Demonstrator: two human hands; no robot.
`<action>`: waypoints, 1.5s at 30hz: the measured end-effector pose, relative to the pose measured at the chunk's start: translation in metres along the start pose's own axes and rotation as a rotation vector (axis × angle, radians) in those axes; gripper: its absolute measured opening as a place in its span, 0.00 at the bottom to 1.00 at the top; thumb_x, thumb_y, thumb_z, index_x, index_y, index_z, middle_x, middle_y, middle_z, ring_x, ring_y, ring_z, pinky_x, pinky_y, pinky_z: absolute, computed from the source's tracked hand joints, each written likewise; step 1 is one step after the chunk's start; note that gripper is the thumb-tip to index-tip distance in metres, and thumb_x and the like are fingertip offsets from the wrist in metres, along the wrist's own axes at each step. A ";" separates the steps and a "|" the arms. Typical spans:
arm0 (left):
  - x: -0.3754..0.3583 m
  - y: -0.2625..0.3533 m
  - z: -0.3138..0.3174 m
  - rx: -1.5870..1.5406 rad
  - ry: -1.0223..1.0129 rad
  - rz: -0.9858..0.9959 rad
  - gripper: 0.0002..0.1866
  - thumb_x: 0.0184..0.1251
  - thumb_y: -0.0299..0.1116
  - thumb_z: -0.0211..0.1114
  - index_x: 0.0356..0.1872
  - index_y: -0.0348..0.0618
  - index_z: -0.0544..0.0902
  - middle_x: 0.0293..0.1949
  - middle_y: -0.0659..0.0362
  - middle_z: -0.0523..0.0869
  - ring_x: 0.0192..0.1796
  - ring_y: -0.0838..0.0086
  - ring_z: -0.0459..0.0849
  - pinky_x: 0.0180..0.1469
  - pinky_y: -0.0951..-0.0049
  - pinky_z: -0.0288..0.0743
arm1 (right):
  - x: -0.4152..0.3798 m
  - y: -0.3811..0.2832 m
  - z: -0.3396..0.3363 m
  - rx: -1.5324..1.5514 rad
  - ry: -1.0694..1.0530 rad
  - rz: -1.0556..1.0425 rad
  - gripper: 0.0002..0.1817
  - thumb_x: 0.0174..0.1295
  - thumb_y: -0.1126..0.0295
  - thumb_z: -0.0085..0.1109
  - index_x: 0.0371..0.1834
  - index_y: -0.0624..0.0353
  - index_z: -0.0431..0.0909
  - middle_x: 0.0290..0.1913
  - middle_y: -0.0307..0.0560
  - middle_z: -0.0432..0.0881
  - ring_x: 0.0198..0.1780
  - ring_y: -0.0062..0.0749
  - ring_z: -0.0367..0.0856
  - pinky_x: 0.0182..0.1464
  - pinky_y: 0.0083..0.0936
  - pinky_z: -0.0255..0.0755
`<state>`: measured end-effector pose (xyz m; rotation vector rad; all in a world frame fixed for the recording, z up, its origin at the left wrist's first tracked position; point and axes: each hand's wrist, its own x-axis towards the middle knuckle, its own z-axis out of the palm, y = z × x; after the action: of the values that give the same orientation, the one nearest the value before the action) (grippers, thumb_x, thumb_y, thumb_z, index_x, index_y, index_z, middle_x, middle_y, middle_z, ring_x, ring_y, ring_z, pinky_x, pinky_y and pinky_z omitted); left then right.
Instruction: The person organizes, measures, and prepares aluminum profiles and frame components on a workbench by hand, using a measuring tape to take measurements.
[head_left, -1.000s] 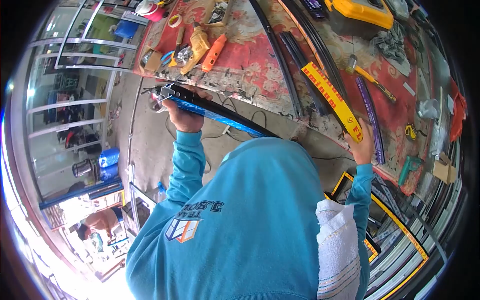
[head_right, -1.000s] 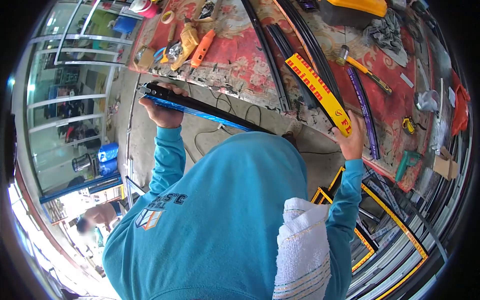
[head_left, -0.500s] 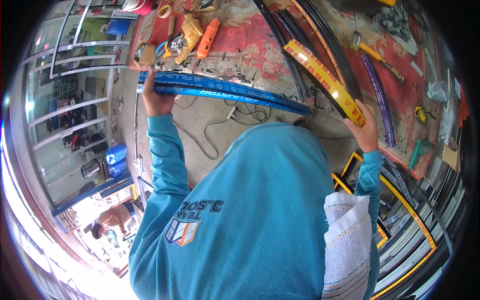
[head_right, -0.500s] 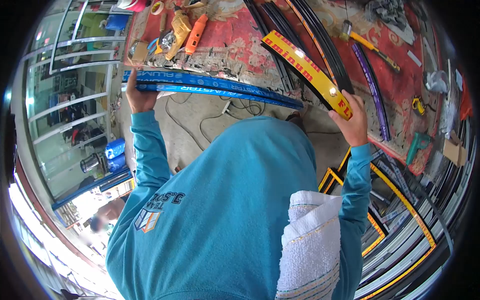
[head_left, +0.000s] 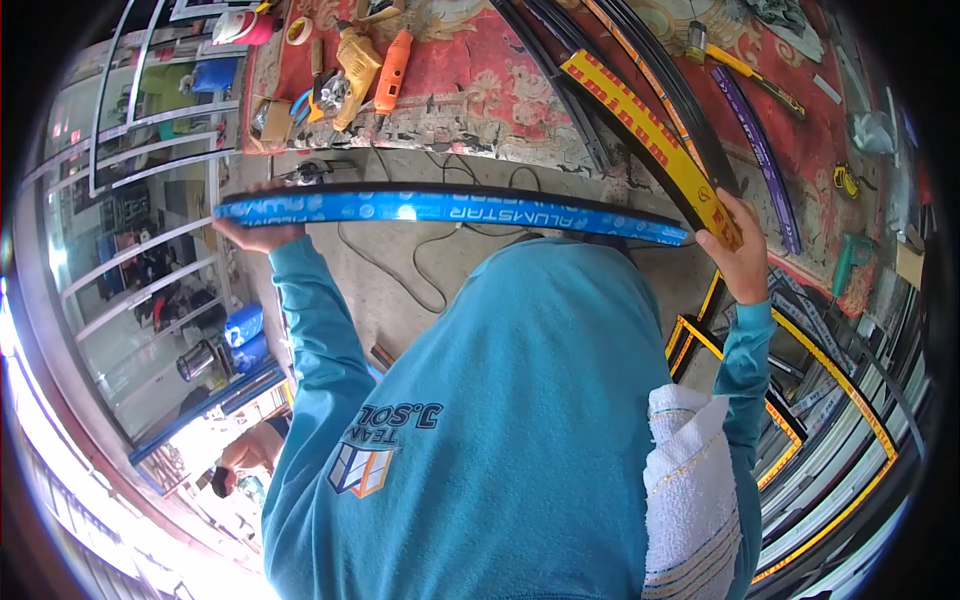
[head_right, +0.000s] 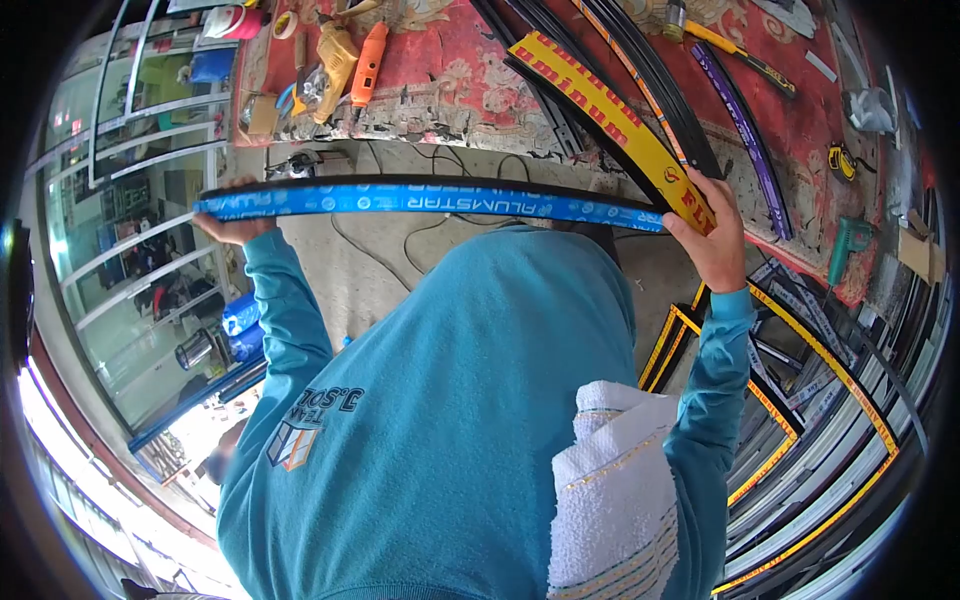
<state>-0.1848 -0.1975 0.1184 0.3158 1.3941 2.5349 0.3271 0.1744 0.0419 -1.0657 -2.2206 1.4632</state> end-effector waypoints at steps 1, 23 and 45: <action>0.009 0.001 -0.008 -0.181 0.028 0.112 0.31 0.59 0.69 0.64 0.34 0.48 0.79 0.30 0.62 0.83 0.32 0.70 0.83 0.43 0.63 0.83 | -0.002 -0.002 0.000 0.021 -0.002 -0.002 0.34 0.55 0.70 0.71 0.67 0.63 0.72 0.56 0.46 0.72 0.59 0.34 0.75 0.63 0.28 0.69; -0.062 -0.094 -0.171 -1.087 -0.047 0.149 0.22 0.60 0.56 0.69 0.34 0.48 0.76 0.27 0.70 0.80 0.29 0.83 0.83 0.37 0.76 0.85 | -0.057 -0.083 -0.012 -0.173 -0.039 -0.074 0.34 0.57 0.72 0.70 0.68 0.66 0.70 0.60 0.49 0.71 0.61 0.34 0.74 0.64 0.28 0.68; -0.068 -0.062 -0.158 -1.603 -0.615 0.399 0.09 0.76 0.31 0.52 0.39 0.35 0.76 0.28 0.51 0.89 0.27 0.66 0.89 0.34 0.67 0.89 | -0.050 -0.134 0.018 -0.367 -0.444 0.008 0.35 0.52 0.75 0.69 0.66 0.68 0.71 0.55 0.51 0.73 0.60 0.38 0.73 0.66 0.27 0.63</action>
<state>-0.1611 -0.3114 -0.0224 0.8844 -1.0319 2.5494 0.2939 0.0974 0.1596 -0.9108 -2.8859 1.4396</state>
